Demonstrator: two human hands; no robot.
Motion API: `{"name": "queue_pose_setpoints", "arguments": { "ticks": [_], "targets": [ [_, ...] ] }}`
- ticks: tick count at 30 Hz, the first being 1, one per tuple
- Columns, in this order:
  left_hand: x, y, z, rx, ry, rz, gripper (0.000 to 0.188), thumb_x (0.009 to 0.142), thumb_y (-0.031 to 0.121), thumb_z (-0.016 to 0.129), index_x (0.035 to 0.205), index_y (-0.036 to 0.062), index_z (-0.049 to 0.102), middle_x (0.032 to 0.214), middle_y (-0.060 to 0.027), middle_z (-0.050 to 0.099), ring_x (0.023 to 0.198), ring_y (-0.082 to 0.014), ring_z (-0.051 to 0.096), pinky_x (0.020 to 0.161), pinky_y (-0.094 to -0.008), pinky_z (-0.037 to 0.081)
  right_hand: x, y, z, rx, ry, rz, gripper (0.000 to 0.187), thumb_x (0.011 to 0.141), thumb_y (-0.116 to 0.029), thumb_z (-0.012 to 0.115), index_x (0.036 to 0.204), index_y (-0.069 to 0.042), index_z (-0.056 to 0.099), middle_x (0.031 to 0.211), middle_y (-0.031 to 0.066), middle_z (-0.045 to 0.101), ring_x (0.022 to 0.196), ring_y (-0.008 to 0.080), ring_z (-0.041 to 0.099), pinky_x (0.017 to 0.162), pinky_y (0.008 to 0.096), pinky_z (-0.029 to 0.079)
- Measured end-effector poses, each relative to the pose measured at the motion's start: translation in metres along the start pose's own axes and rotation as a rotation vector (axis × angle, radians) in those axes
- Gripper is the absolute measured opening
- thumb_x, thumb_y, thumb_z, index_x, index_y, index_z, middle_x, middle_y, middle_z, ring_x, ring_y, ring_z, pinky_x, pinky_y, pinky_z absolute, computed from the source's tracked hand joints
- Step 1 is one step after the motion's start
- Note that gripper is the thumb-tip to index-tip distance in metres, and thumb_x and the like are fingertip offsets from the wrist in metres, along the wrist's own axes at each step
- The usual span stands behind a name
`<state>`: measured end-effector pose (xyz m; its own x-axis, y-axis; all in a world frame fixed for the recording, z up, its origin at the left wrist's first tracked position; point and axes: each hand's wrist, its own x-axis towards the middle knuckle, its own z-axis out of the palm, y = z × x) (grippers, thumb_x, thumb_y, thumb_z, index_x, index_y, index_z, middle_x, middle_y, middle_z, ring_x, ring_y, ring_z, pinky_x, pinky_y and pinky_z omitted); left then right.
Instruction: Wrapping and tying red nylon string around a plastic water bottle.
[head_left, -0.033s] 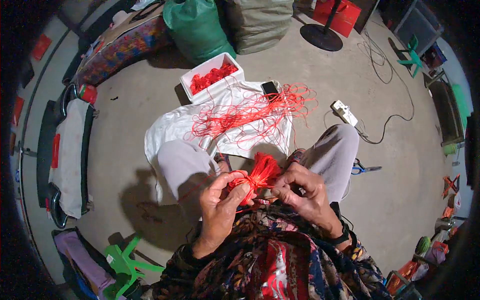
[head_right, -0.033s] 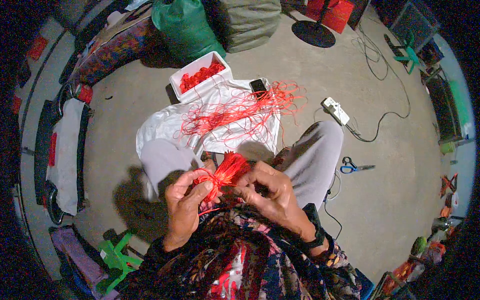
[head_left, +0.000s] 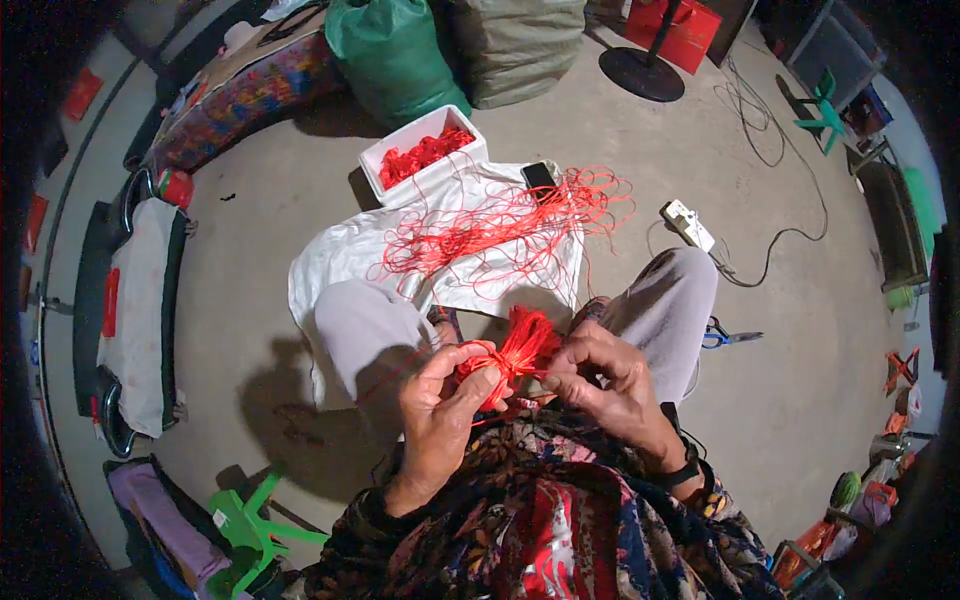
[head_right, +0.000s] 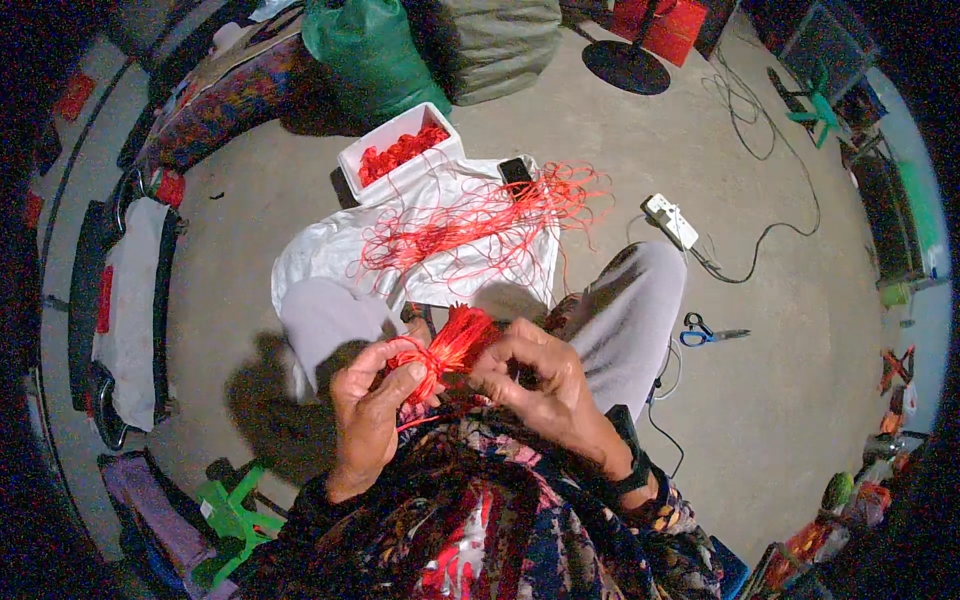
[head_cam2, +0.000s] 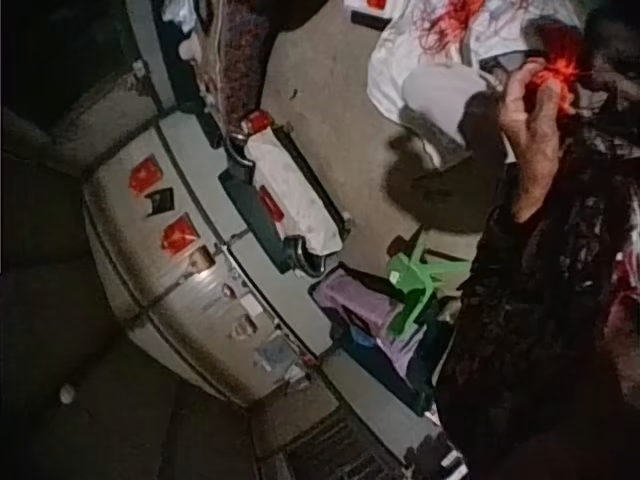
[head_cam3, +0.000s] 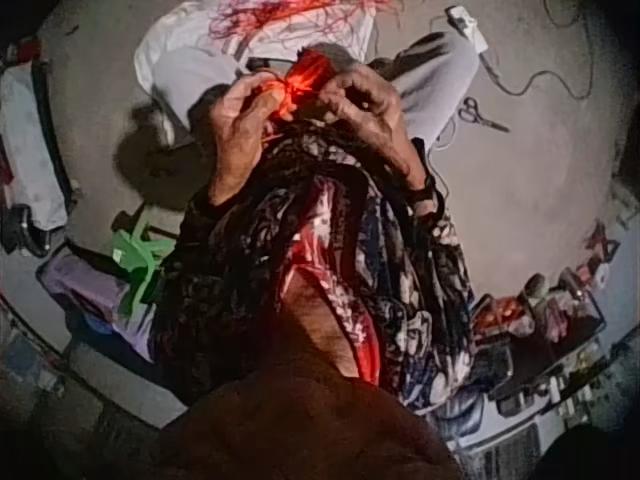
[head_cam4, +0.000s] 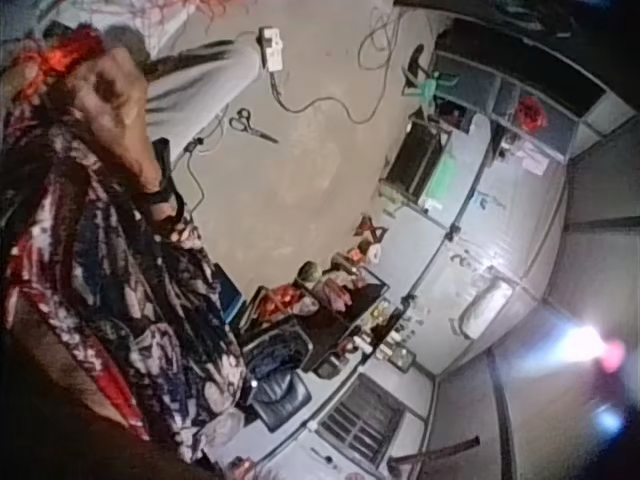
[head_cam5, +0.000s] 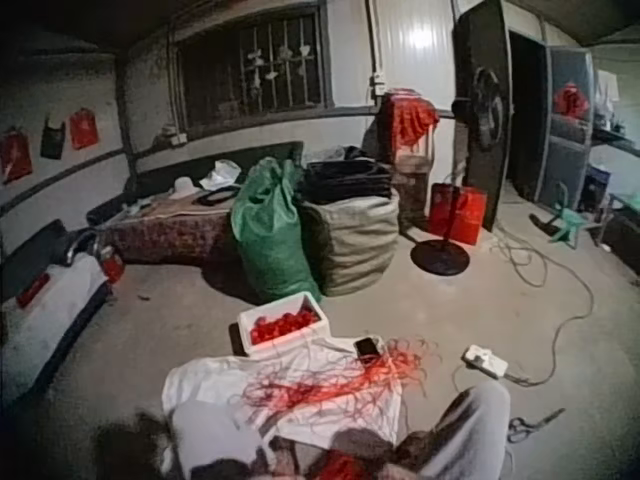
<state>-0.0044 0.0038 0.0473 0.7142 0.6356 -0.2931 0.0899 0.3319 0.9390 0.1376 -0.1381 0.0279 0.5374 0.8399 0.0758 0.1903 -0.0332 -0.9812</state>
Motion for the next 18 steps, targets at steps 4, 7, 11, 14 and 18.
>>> {"name": "queue_pose_setpoints", "arguments": {
  "ticks": [4,7,11,14,18],
  "targets": [
    [0.001,0.002,-0.003,0.023,-0.064,-0.016,0.023,0.089,0.008,0.062,0.107,-0.0061,0.059,0.088,-0.0082,0.065,0.07,-0.0123,0.063,0.064,-0.0252,0.053,0.004,0.01,-0.001,0.394,-0.052,0.199,0.014,0.089,-0.017,0.064,0.088,-0.003,0.062,0.082,-0.0001,0.06,0.075,0.0095,0.054,0.066,0.0244,0.043],
    [0.005,0.01,-0.003,0.066,-0.079,-0.017,0.022,0.09,0.01,0.062,0.107,-0.0053,0.059,0.089,-0.0069,0.065,0.071,-0.0107,0.063,0.065,-0.0243,0.052,0.011,0.007,-0.008,0.393,-0.09,0.281,0.014,0.092,-0.018,0.061,0.093,-0.004,0.061,0.086,-0.0016,0.061,0.078,0.0068,0.054,0.071,0.023,0.045],
    [0.013,0.034,0.006,0.1,-0.067,0.079,0.022,0.091,0.011,0.061,0.107,-0.0037,0.059,0.085,-0.0062,0.064,0.07,-0.0094,0.061,0.065,-0.0237,0.052,0.027,-0.009,-0.02,0.452,-0.105,0.234,0.014,0.091,-0.017,0.063,0.095,-0.004,0.061,0.088,-0.0022,0.061,0.079,0.0056,0.055,0.07,0.0224,0.046],
    [0.021,0.042,0.009,0.087,-0.046,0.163,0.024,0.092,0.012,0.06,0.111,-0.0032,0.057,0.085,-0.0065,0.064,0.074,-0.0095,0.061,0.069,-0.0244,0.052,0.042,-0.026,-0.029,0.448,-0.11,0.195,0.012,0.09,-0.015,0.064,0.094,-0.004,0.061,0.088,-0.0026,0.061,0.078,0.0043,0.054,0.068,0.0204,0.044],
    [0.022,0.054,0.016,0.184,0.022,0.285,0.023,0.092,0.011,0.059,0.11,-0.0029,0.058,0.082,-0.0059,0.064,0.071,-0.0095,0.061,0.067,-0.0234,0.051,0.057,-0.04,-0.035,0.21,-0.078,-0.027,0.01,0.089,-0.015,0.064,0.092,-0.005,0.062,0.083,-0.0052,0.061,0.069,0.0002,0.05,0.059,0.0175,0.04]
  ]
}}
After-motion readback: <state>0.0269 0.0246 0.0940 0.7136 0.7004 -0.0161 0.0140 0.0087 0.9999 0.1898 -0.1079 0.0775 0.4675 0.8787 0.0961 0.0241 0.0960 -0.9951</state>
